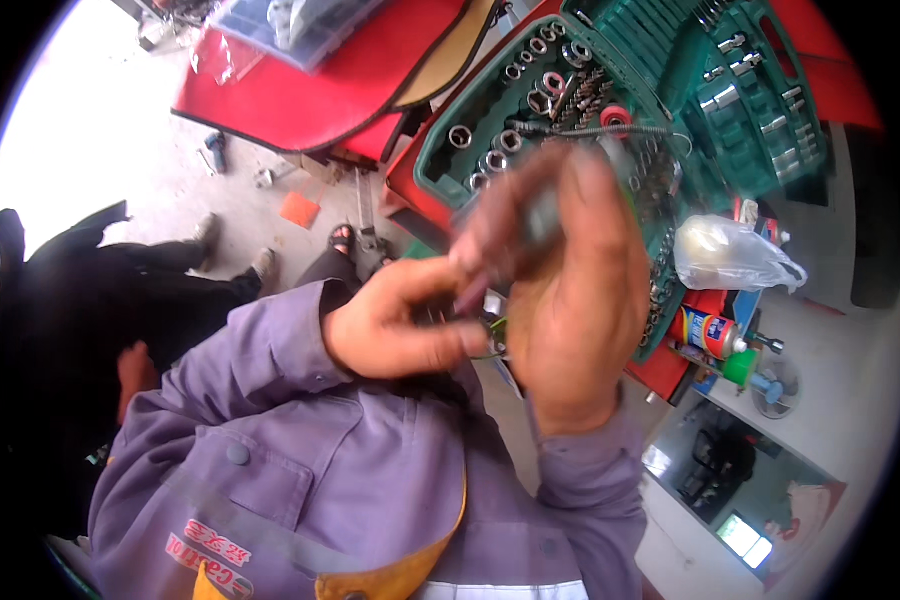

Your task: The person works on a small black electrical connector, using a screwdriver to pry open the housing and manipulate the internal wires. They then use pliers to adjust the connector components and inspect the assembly before placing it on the floor.

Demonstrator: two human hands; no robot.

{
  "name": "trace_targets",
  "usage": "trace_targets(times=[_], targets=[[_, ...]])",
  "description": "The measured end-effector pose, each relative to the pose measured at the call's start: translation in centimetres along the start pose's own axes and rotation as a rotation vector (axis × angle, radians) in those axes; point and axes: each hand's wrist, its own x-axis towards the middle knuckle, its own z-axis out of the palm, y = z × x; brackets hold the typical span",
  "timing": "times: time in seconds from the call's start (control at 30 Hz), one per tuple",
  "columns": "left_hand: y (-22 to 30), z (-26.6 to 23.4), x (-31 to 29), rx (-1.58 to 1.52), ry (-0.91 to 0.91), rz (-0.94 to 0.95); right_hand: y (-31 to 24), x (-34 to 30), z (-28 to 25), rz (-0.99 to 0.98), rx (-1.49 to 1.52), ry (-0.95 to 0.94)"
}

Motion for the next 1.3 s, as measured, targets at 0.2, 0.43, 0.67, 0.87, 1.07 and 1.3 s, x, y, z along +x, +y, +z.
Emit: trace_targets(times=[0.2,0.43,0.67,0.87,1.07,1.3], targets=[[0.5,-1.1,2.5,-0.152,0.136,-0.127,0.3,-2.3,-1.5,-0.389,-0.781,0.144],[-0.4,0.3,6.2,-0.484,0.231,-0.131,6.2,-5.2,-2.7,-0.235,-0.852,0.14],[0.3,1.9,6.8,-0.272,0.434,-0.116,4.7,-4.9,-3.6,0.143,-0.037,0.157],[-0.3,2.7,6.5,0.061,0.564,-0.011,6.0,-5.1,-3.8,-0.356,-0.566,0.184],[-0.2,4.2,6.5,-0.141,0.577,-0.094,7.9,-5.4,-3.6,-0.585,-0.486,0.254],[-0.1,4.6,6.2,-0.283,0.638,-0.222,8.3,-5.1,-4.1,-0.756,-0.64,0.247]])
